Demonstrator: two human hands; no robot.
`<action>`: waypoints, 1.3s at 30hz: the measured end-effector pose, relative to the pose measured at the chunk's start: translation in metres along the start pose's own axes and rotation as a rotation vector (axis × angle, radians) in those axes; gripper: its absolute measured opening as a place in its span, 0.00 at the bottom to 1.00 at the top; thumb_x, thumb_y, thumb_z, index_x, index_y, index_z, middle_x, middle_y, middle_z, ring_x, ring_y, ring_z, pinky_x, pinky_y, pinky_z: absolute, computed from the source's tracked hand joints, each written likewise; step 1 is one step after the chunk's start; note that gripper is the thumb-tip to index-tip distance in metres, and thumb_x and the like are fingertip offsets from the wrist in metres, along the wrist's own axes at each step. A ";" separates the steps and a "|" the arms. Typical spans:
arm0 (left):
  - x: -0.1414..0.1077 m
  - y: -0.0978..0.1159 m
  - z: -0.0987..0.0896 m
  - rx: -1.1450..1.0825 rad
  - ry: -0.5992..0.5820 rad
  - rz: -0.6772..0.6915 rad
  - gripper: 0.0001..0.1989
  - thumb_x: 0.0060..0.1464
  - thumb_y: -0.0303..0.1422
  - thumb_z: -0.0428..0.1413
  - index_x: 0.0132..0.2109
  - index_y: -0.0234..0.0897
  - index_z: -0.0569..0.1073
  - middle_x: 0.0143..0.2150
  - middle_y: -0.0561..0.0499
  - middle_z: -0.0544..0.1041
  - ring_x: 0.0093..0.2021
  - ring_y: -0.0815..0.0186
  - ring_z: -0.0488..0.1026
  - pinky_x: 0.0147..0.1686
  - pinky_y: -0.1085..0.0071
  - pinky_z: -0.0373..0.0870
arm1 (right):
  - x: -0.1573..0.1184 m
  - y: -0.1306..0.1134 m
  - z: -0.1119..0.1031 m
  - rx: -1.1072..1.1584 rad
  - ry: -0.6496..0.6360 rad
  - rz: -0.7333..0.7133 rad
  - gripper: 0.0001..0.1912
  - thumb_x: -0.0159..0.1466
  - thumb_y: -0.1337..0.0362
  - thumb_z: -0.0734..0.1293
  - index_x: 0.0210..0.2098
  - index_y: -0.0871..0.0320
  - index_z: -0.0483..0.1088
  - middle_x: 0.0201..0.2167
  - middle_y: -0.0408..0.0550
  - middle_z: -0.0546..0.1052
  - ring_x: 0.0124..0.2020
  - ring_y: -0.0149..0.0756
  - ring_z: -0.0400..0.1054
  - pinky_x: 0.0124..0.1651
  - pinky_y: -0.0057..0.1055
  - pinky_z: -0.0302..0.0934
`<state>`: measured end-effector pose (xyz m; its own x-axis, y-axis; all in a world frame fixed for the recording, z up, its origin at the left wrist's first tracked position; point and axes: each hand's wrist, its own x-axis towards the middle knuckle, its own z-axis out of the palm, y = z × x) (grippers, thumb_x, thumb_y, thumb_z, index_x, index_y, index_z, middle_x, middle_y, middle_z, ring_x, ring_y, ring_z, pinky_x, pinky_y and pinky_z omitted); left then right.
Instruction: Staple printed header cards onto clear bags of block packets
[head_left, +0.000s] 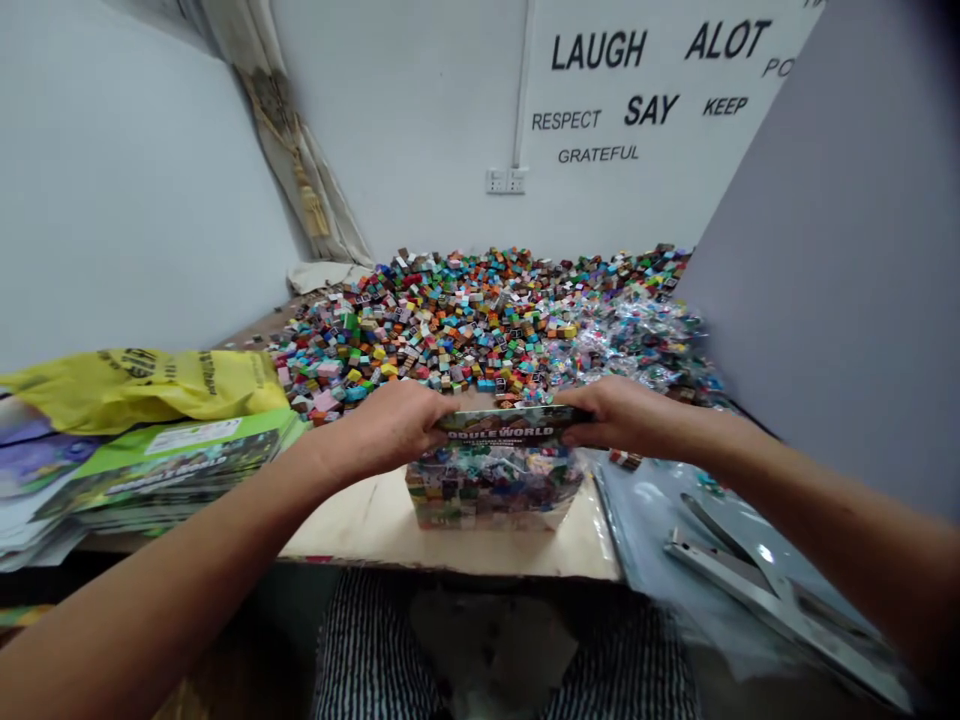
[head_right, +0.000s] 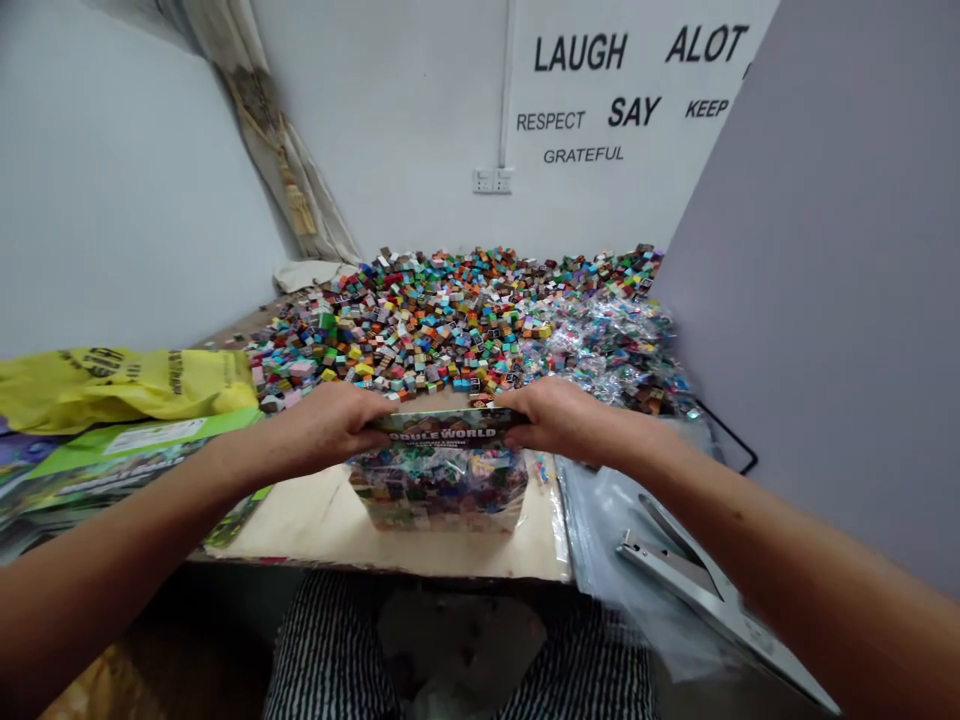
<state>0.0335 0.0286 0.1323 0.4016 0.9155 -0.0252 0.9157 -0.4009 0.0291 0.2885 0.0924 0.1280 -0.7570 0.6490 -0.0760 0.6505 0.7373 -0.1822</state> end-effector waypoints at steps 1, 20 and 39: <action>-0.001 0.000 0.000 0.012 0.006 0.000 0.08 0.51 0.24 0.53 0.31 0.39 0.75 0.24 0.54 0.73 0.25 0.69 0.67 0.26 0.75 0.53 | 0.001 -0.002 -0.001 -0.035 -0.002 -0.020 0.05 0.59 0.70 0.66 0.34 0.55 0.71 0.20 0.38 0.73 0.21 0.27 0.64 0.26 0.25 0.49; 0.034 0.024 0.010 0.093 -0.015 0.074 0.10 0.58 0.32 0.50 0.42 0.40 0.76 0.34 0.48 0.79 0.29 0.66 0.69 0.26 0.70 0.53 | 0.015 -0.002 0.001 -0.054 -0.076 -0.046 0.08 0.59 0.67 0.66 0.38 0.52 0.74 0.16 0.38 0.71 0.18 0.29 0.62 0.26 0.26 0.48; 0.036 0.026 -0.003 0.011 -0.063 0.099 0.11 0.55 0.29 0.53 0.44 0.42 0.76 0.34 0.53 0.79 0.31 0.67 0.71 0.28 0.74 0.56 | -0.004 0.011 0.002 0.088 -0.036 0.009 0.07 0.57 0.73 0.64 0.34 0.57 0.71 0.18 0.37 0.72 0.19 0.27 0.65 0.26 0.25 0.52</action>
<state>0.0719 0.0514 0.1352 0.4898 0.8676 -0.0859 0.8715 -0.4898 0.0236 0.2985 0.0981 0.1241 -0.7537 0.6474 -0.1134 0.6507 0.7108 -0.2670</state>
